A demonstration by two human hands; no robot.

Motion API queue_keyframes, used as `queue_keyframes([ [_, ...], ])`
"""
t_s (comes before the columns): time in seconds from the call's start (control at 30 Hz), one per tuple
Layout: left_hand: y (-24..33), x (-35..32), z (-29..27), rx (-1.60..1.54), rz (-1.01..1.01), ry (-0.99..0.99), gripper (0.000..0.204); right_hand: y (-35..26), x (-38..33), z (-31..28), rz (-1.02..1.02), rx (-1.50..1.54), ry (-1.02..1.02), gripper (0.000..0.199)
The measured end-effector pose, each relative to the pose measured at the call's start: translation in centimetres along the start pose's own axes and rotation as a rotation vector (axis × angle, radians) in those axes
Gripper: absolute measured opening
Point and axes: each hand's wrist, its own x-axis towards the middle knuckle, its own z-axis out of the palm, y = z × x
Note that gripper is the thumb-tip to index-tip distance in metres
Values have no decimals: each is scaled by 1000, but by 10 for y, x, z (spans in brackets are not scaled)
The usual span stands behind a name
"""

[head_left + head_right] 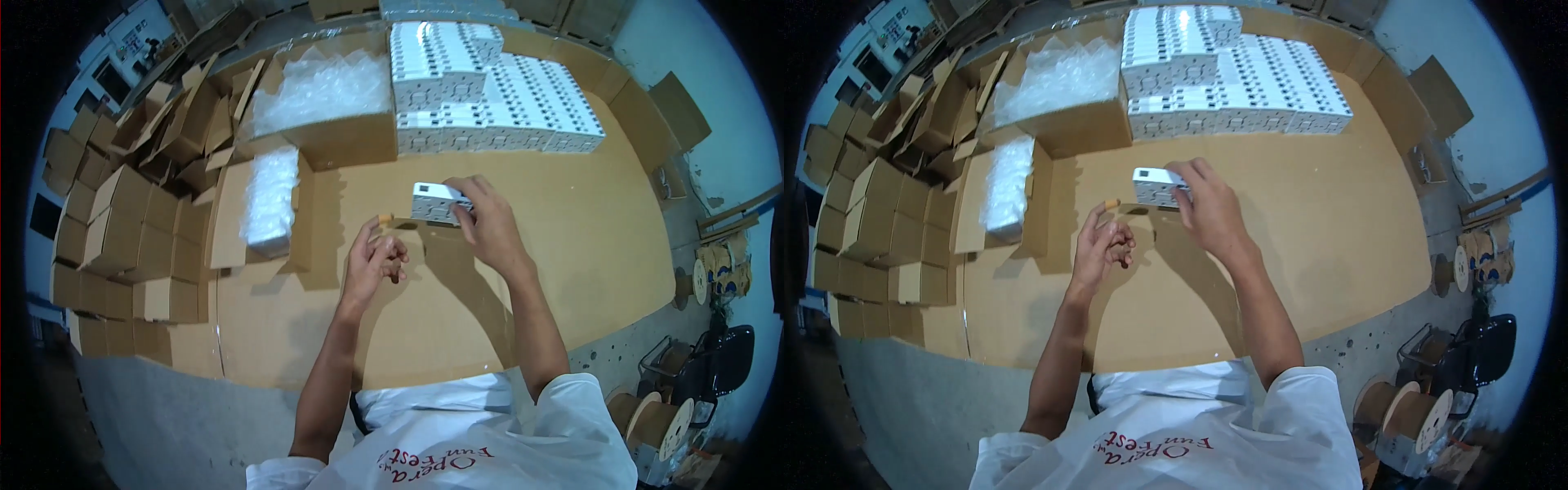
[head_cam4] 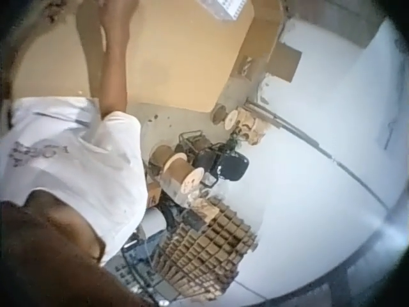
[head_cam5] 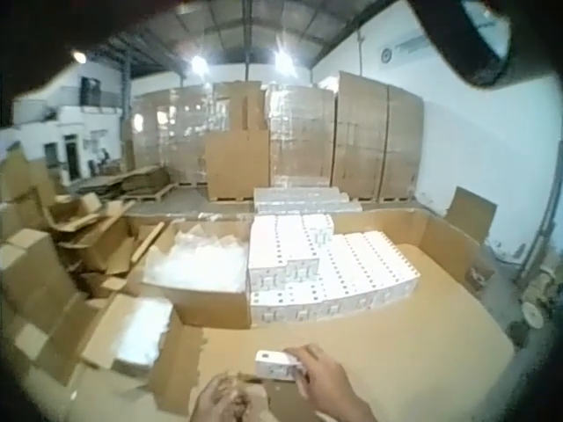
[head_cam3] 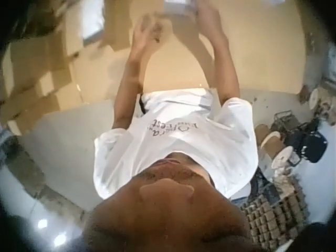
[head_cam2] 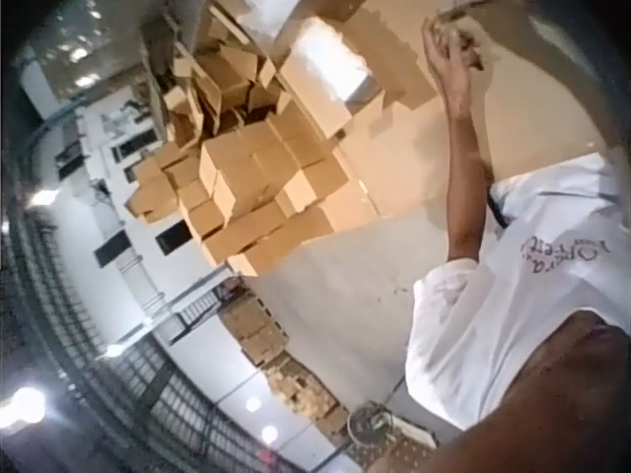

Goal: Packing small white product boxes into protective plastic bags and then into cardboard shipping boxes.

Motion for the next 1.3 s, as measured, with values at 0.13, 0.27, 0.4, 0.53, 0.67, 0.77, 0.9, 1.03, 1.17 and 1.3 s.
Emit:
queue_keyframes([
  [0.13, -9, -9, -15, -22, -37, -48, 43, -11, -32, 41, -18, 71, -93, 28],
  [0.27, -15, -7, -29, -14, -32, -67, 45, -6, -41, 64, -14, 125, -117, 29],
  [0.4, -18, -7, -27, -103, -11, -57, 44, 3, -44, 67, -8, 259, -76, 28],
  [0.53, -18, -5, -28, -118, 27, -1, 37, 6, -49, 74, 94, 477, -45, 18],
  [0.67, -21, 8, -19, 105, 180, 41, 44, 32, -42, 94, 159, 679, 112, 16],
  [0.77, -20, 12, -3, 125, 408, 83, 61, 48, -37, 92, 172, 781, 86, 24],
  [0.9, -12, 20, -12, 341, 404, 85, 71, 49, -32, 88, 188, 667, 100, 29],
  [1.03, -18, 23, -21, 604, 496, 141, 59, 33, -29, 79, 213, 476, 39, 29],
  [1.17, -17, 24, -21, 637, 425, 137, 47, 35, -30, 81, 249, 420, -13, 30],
  [1.3, -18, 19, -24, 674, 414, 152, 44, 41, -33, 90, 194, 371, -10, 30],
])
